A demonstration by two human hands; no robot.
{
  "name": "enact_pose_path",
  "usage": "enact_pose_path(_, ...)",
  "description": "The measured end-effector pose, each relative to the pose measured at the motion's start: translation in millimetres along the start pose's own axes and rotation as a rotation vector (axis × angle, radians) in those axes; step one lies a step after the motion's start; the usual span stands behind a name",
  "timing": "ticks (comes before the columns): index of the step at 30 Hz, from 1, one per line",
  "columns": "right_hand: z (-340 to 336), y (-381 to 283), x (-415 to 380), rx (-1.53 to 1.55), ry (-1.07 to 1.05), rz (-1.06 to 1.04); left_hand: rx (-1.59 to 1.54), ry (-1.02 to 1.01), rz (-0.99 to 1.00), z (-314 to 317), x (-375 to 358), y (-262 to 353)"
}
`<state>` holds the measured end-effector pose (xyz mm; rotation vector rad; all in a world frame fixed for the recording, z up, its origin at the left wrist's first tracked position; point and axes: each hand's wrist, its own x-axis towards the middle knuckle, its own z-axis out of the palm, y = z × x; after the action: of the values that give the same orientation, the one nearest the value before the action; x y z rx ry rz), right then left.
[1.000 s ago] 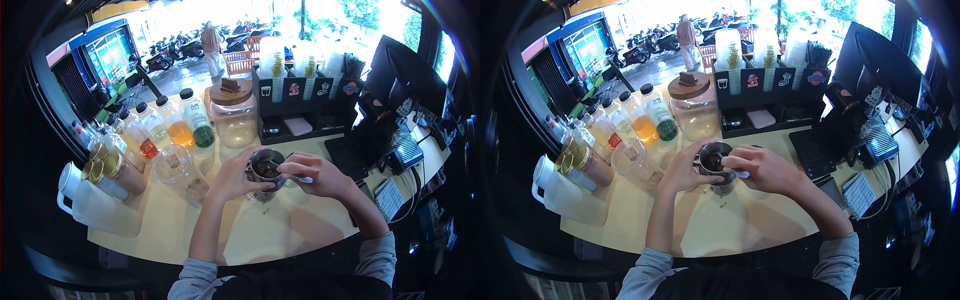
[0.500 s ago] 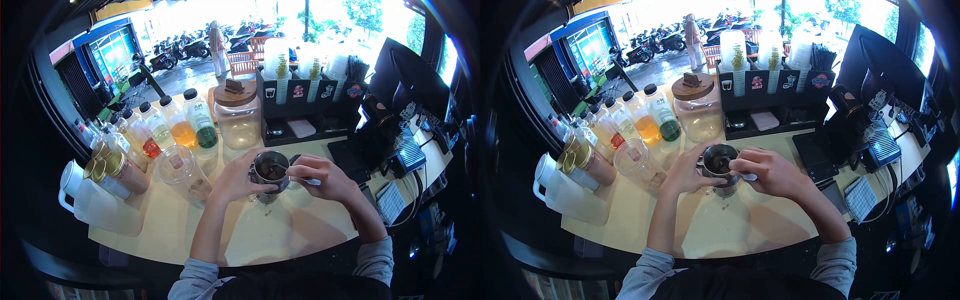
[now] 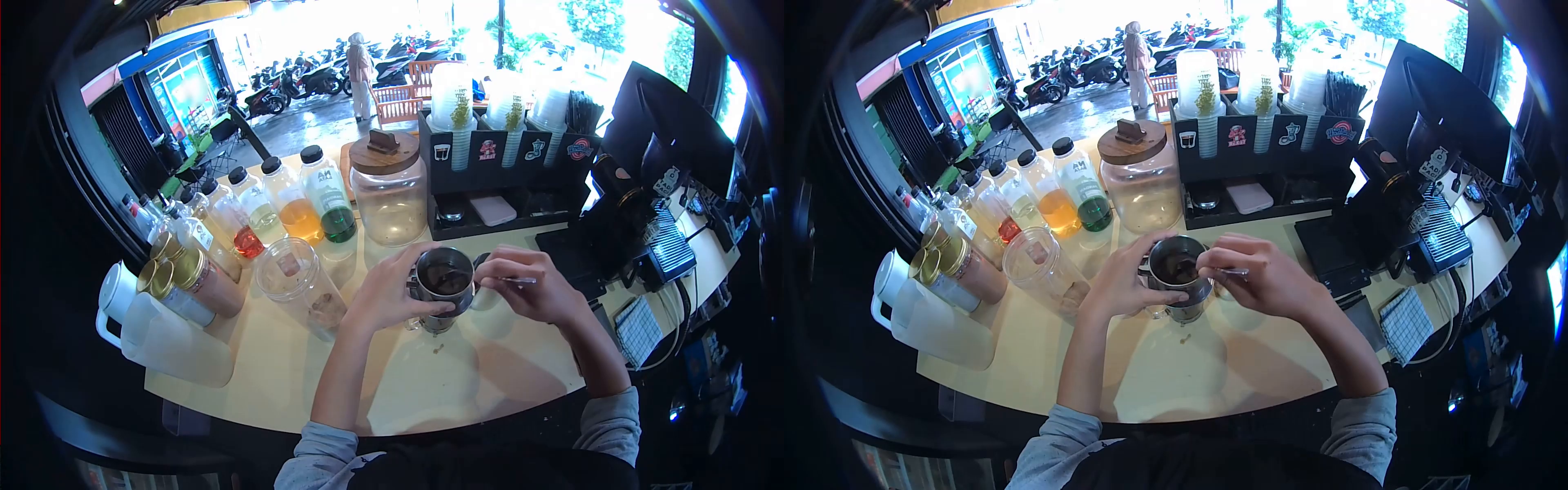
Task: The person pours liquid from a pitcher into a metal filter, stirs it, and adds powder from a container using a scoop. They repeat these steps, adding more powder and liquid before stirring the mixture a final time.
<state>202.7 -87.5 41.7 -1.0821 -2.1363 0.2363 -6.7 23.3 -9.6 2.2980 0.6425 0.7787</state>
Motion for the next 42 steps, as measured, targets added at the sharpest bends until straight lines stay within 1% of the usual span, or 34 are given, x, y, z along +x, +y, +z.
enact_pose_path(7,-3.5,-1.7,1.7,-0.015,-0.010,0.017,-0.007,-0.008,-0.023,0.2,-0.1,-0.9)
enact_pose_path(9,-0.9,1.2,2.6,-0.016,-0.015,0.000,-0.004,-0.025,-0.060,0.2,0.7,0.6)
enact_pose_path(12,-0.7,0.9,2.1,-0.015,-0.022,-0.021,0.009,-0.002,-0.003,1.5,1.1,-3.1)
enact_pose_path(15,-1.9,0.6,5.2,-0.031,-0.020,-0.022,-0.003,-0.025,-0.059,-0.7,0.9,2.4)
enact_pose_path(17,-1.0,0.5,4.4,-0.060,-0.006,-0.011,-0.017,-0.026,-0.043,0.4,1.1,0.5)
enact_pose_path(20,3.9,1.1,4.2,-0.003,-0.009,-0.015,-0.027,-0.024,-0.035,0.2,1.1,0.7)
enact_pose_path(22,-0.8,1.6,6.1,-0.065,-0.017,-0.079,-0.028,-0.021,-0.045,-0.4,0.4,0.5)
enact_pose_path(27,4.5,2.1,3.3,-0.038,-0.022,-0.076,0.013,-0.010,-0.004,0.0,0.7,-0.2)
enact_pose_path(29,4.2,1.7,4.3,-0.014,-0.033,-0.057,-0.003,-0.011,-0.021,-0.4,0.5,0.6)
enact_pose_path(32,4.3,3.9,3.5,-0.093,-0.016,-0.076,-0.015,-0.021,-0.029,1.1,0.4,-0.3)
enact_pose_path(34,6.7,2.0,2.3,0.000,-0.012,-0.052,-0.004,-0.019,-0.027,-0.6,1.2,0.7)
enact_pose_path(36,3.1,2.5,4.7,-0.039,-0.005,-0.065,-0.037,-0.031,-0.079,-1.5,0.7,5.1)
enact_pose_path(38,3.6,3.5,4.3,-0.082,0.006,-0.072,-0.035,-0.031,-0.068,-1.5,0.3,4.5)
enact_pose_path(42,8.0,1.9,3.9,-0.029,0.012,-0.078,-0.019,-0.023,-0.016,-0.3,0.7,-1.0)
